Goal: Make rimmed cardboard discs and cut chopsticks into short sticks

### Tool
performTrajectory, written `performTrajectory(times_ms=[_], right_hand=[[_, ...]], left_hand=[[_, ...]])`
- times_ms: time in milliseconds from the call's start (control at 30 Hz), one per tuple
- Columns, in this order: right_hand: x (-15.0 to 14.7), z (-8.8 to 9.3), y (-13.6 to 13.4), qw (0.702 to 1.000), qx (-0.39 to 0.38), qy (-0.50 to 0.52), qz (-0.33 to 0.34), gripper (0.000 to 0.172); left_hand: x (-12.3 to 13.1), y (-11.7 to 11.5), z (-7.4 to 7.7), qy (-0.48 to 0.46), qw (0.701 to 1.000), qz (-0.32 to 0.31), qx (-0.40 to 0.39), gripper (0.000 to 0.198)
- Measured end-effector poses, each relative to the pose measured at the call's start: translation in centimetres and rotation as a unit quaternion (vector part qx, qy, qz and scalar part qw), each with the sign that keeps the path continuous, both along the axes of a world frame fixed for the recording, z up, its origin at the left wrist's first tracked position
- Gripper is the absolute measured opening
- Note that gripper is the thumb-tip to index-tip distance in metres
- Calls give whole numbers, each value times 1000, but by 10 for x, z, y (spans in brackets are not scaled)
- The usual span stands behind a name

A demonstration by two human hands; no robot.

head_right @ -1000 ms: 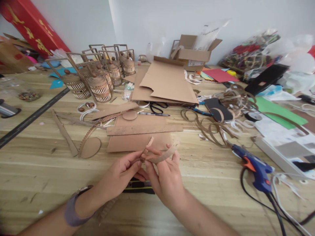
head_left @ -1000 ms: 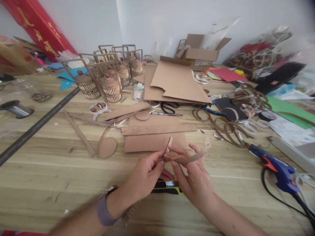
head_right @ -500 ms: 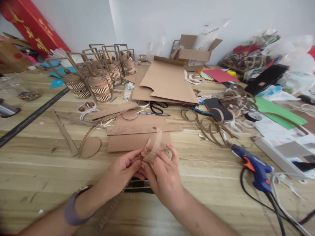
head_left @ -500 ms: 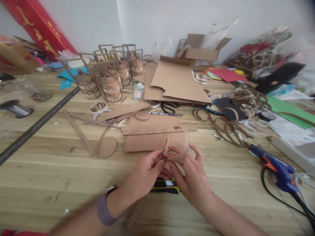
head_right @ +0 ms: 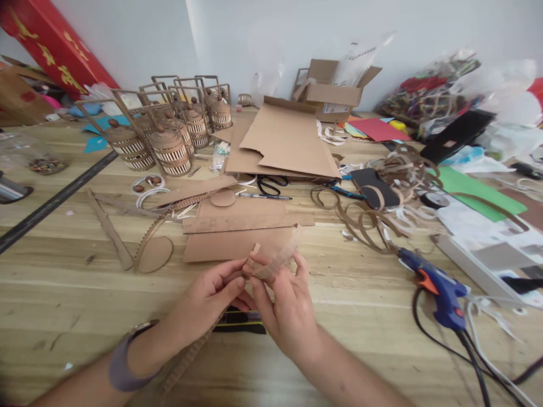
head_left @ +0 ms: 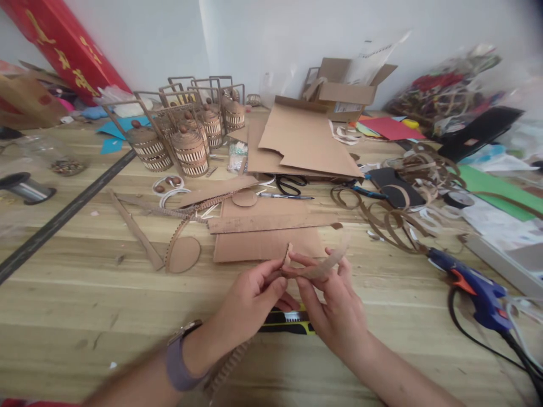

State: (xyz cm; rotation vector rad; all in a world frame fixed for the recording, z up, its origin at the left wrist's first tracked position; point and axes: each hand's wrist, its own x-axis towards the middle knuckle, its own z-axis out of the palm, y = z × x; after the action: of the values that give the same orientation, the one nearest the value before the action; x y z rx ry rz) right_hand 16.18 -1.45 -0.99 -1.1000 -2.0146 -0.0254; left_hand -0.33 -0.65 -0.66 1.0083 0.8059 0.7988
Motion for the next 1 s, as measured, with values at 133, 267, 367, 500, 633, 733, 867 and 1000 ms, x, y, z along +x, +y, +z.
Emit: performTrajectory(times_ms=[133, 267, 367, 500, 633, 733, 867, 1000], right_hand=[[-3, -1, 0, 999, 20, 17, 31, 17], [-6, 0, 0, 1000, 22, 15, 11, 13], [-6, 0, -1, 1000, 10, 17, 10, 13], [-4, -2, -2, 1000, -3, 8, -11, 18], [-2, 0, -1, 1000, -17, 3, -17, 19], [0, 2, 0, 999, -23, 15, -15, 18], [0, 1, 1, 999, -27, 30, -13, 16], [-2, -1, 0, 999, -26, 18, 8, 15]], left_hand=[[0, 1, -1, -7, 1000, 5, -16, 57], [1, 1, -1, 0, 1000, 18, -15, 55], [2, 0, 0, 8, 1000, 20, -10, 54], [1, -2, 2, 27, 999, 20, 0, 50], [0, -2, 3, 34, 999, 13, 12, 47], [0, -2, 2, 42, 999, 17, 16, 44], [0, -1, 2, 31, 999, 16, 5, 44], [0, 2, 1, 21, 999, 19, -15, 50]])
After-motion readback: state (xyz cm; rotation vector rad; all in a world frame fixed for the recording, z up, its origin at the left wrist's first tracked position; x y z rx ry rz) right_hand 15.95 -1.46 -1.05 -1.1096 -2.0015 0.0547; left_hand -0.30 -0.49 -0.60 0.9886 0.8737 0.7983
